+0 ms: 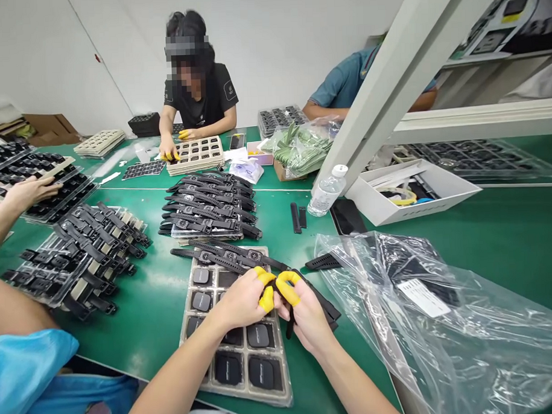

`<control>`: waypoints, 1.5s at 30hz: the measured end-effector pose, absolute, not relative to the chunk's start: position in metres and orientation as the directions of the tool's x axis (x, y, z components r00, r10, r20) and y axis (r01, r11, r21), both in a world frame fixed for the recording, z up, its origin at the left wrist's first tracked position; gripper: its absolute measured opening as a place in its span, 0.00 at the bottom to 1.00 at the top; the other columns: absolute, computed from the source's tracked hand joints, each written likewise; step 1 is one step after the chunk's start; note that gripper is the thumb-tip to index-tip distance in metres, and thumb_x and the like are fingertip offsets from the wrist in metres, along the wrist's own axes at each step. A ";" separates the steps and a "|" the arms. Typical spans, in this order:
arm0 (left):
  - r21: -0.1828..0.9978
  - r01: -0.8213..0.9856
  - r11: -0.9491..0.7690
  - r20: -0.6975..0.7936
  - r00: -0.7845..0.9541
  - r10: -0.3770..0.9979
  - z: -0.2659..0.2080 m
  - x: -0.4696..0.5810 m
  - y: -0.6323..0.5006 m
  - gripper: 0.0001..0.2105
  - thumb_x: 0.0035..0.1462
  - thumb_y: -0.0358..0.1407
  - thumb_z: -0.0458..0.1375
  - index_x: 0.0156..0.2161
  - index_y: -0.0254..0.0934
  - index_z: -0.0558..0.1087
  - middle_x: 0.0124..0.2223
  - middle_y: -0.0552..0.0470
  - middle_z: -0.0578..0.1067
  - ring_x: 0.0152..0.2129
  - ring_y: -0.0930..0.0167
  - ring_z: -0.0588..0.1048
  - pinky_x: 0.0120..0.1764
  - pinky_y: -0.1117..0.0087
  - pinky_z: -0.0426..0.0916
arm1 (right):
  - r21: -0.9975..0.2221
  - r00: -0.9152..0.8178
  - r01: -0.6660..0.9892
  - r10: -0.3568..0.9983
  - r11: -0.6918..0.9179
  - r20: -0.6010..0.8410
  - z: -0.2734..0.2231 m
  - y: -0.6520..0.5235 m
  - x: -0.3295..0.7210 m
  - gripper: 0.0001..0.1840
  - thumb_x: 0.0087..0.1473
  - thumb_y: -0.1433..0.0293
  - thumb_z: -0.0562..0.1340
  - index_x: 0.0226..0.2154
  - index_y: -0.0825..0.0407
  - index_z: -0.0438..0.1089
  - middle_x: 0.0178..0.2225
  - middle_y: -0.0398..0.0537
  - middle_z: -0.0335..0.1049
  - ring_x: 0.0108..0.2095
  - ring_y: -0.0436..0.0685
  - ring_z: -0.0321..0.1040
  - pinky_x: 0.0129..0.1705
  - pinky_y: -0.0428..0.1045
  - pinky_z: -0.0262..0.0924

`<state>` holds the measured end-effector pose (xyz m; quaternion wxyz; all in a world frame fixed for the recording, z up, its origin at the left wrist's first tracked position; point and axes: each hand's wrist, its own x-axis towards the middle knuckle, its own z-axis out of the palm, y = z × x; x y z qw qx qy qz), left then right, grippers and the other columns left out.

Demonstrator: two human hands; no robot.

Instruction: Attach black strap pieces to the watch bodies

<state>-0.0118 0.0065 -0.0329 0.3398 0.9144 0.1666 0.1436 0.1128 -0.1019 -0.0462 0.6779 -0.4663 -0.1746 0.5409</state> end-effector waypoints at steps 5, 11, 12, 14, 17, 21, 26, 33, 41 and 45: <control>0.794 0.118 -0.597 0.177 0.894 0.412 -0.036 -0.015 0.009 0.17 0.71 0.35 0.45 0.57 0.36 0.70 0.51 0.41 0.75 0.50 0.64 0.74 0.55 0.59 0.72 | -0.827 0.350 -0.562 0.908 0.007 -0.231 -0.047 -0.103 0.114 0.22 0.57 0.50 0.69 0.38 0.48 0.63 0.20 0.37 0.66 0.17 0.46 0.50 0.21 0.44 0.45; 0.953 0.048 -0.300 0.181 0.702 0.689 -0.038 -0.008 0.008 0.14 0.61 0.43 0.65 0.46 0.36 0.74 0.45 0.45 0.77 0.41 0.66 0.77 0.47 0.62 0.75 | -0.825 0.290 -0.565 0.930 -0.025 -0.226 -0.050 -0.103 0.114 0.24 0.57 0.46 0.67 0.35 0.48 0.64 0.22 0.37 0.60 0.20 0.47 0.53 0.24 0.45 0.52; 0.969 0.003 -0.246 0.183 0.659 0.729 -0.039 -0.006 0.007 0.15 0.59 0.45 0.66 0.43 0.35 0.74 0.44 0.45 0.77 0.39 0.66 0.77 0.44 0.64 0.75 | -0.823 0.238 -0.565 0.944 -0.057 -0.229 -0.050 -0.104 0.113 0.26 0.57 0.44 0.66 0.32 0.49 0.63 0.21 0.36 0.57 0.20 0.47 0.51 0.23 0.45 0.52; 0.989 -0.093 -0.112 0.146 0.617 0.773 -0.039 -0.003 0.003 0.19 0.55 0.48 0.69 0.42 0.34 0.75 0.44 0.44 0.78 0.38 0.67 0.78 0.41 0.66 0.76 | -0.798 0.110 -0.582 0.958 -0.153 -0.264 -0.050 -0.105 0.113 0.28 0.56 0.43 0.65 0.29 0.49 0.61 0.21 0.35 0.52 0.19 0.45 0.44 0.21 0.45 0.49; 0.978 -0.187 0.088 0.031 0.554 0.832 -0.037 -0.002 0.004 0.22 0.54 0.51 0.69 0.43 0.33 0.74 0.39 0.44 0.81 0.34 0.67 0.80 0.35 0.69 0.75 | -0.748 -0.056 -0.587 0.938 -0.309 -0.343 -0.047 -0.107 0.118 0.26 0.56 0.45 0.66 0.32 0.49 0.63 0.21 0.33 0.48 0.19 0.44 0.37 0.20 0.43 0.43; 0.942 -0.320 0.103 -0.015 0.266 0.964 -0.029 -0.007 0.025 0.26 0.52 0.53 0.69 0.43 0.36 0.69 0.35 0.48 0.82 0.22 0.71 0.79 0.24 0.74 0.72 | -0.758 -0.130 -0.463 0.881 -0.459 -0.454 -0.043 -0.108 0.131 0.27 0.55 0.44 0.66 0.33 0.50 0.64 0.20 0.31 0.46 0.19 0.44 0.33 0.20 0.42 0.34; 0.945 -0.219 0.242 -0.161 0.335 0.928 -0.033 -0.008 0.033 0.29 0.51 0.52 0.69 0.50 0.35 0.68 0.41 0.45 0.83 0.18 0.71 0.77 0.18 0.74 0.69 | -0.859 0.138 -0.440 0.925 -0.262 -0.353 -0.041 -0.111 0.136 0.28 0.53 0.43 0.69 0.34 0.49 0.63 0.24 0.36 0.62 0.19 0.44 0.49 0.23 0.44 0.51; 0.872 0.171 -0.459 0.115 0.839 0.532 -0.045 -0.004 0.002 0.23 0.61 0.25 0.51 0.60 0.32 0.72 0.61 0.40 0.75 0.61 0.64 0.72 0.64 0.62 0.67 | -0.847 0.175 -0.446 0.900 -0.290 -0.400 -0.040 -0.118 0.122 0.26 0.54 0.46 0.70 0.32 0.50 0.66 0.22 0.39 0.61 0.20 0.47 0.49 0.22 0.45 0.49; 0.726 0.261 -0.636 0.000 0.925 0.380 -0.029 -0.010 0.005 0.26 0.62 0.22 0.47 0.65 0.28 0.66 0.65 0.41 0.70 0.65 0.66 0.67 0.68 0.66 0.61 | -0.801 0.140 -0.521 0.896 -0.296 -0.422 -0.035 -0.119 0.116 0.28 0.55 0.47 0.70 0.24 0.51 0.62 0.19 0.38 0.53 0.20 0.46 0.45 0.22 0.45 0.45; 0.744 0.311 -0.592 -0.009 0.890 0.456 -0.029 -0.009 0.004 0.25 0.64 0.25 0.49 0.65 0.32 0.65 0.64 0.42 0.71 0.64 0.65 0.68 0.66 0.63 0.65 | -0.750 0.145 -0.609 0.894 -0.257 -0.424 -0.040 -0.115 0.116 0.25 0.57 0.52 0.69 0.24 0.51 0.61 0.20 0.38 0.51 0.20 0.47 0.44 0.20 0.45 0.46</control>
